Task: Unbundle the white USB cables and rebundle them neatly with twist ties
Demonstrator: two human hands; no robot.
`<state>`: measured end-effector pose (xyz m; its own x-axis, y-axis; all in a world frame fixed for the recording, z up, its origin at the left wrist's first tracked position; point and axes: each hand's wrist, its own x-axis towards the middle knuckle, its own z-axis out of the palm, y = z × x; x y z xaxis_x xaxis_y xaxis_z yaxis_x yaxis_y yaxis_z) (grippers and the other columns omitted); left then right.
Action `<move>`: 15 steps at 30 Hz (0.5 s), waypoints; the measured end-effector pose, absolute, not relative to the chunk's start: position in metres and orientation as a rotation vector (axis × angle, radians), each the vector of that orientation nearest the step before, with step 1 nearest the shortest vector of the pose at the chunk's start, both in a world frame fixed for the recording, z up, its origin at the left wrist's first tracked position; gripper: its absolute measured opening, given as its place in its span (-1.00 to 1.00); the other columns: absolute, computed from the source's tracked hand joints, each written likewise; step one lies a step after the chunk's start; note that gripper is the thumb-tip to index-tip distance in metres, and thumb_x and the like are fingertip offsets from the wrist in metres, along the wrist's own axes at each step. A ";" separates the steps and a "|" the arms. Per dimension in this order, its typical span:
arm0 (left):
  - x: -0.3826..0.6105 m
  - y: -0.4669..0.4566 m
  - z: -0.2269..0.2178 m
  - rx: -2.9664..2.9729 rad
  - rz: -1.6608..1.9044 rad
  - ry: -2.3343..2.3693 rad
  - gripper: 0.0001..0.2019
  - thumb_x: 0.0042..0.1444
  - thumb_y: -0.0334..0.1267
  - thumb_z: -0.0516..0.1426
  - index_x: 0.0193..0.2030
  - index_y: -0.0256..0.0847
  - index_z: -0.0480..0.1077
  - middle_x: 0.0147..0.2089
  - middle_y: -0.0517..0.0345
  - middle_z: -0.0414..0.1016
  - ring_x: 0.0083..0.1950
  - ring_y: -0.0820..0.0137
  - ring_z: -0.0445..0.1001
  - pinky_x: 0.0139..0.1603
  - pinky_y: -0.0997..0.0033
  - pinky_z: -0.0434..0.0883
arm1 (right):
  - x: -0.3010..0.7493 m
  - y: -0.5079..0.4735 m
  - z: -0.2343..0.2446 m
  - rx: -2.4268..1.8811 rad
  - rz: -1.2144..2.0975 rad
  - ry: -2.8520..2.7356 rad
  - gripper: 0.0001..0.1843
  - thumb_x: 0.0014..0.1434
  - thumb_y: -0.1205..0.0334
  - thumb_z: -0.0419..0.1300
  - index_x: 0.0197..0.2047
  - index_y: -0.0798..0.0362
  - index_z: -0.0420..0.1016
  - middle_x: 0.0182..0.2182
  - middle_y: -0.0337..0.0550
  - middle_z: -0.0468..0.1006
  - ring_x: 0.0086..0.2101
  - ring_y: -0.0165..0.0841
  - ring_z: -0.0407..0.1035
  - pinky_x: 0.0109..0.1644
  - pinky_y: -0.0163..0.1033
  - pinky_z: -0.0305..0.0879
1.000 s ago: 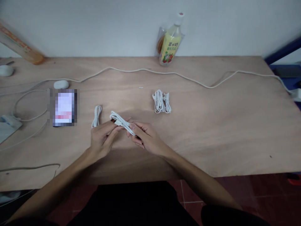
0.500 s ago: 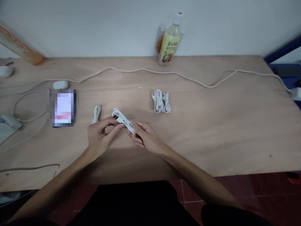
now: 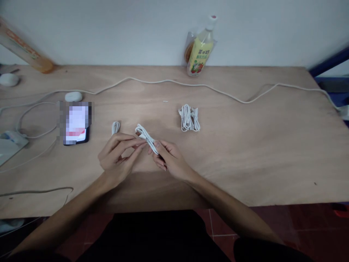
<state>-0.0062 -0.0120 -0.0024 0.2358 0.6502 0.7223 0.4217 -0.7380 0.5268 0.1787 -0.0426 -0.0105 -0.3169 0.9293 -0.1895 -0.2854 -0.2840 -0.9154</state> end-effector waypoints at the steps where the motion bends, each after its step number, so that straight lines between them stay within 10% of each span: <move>1: -0.006 -0.012 -0.003 2.290 1.501 1.014 -0.76 0.31 -0.42 0.38 0.05 -0.05 0.65 -0.12 0.19 0.67 -0.17 0.39 0.68 -0.21 0.40 0.64 | 0.179 -0.043 -0.010 -0.982 1.730 -1.036 -0.44 0.42 -0.36 0.18 -0.26 0.00 0.45 -0.69 -0.51 0.19 -0.70 -0.51 -0.02 -0.61 -0.34 -0.05; 15: -0.010 -0.010 -0.002 2.423 1.477 0.949 -0.81 0.39 -0.45 0.30 0.06 -0.14 0.59 -0.11 0.15 0.65 -0.15 0.39 0.66 -0.17 0.38 0.64 | 0.181 -0.043 -0.012 -0.995 1.727 -1.095 -0.45 0.45 -0.34 0.14 -0.25 0.00 0.43 -0.69 -0.51 0.19 -0.70 -0.51 -0.03 -0.60 -0.33 -0.04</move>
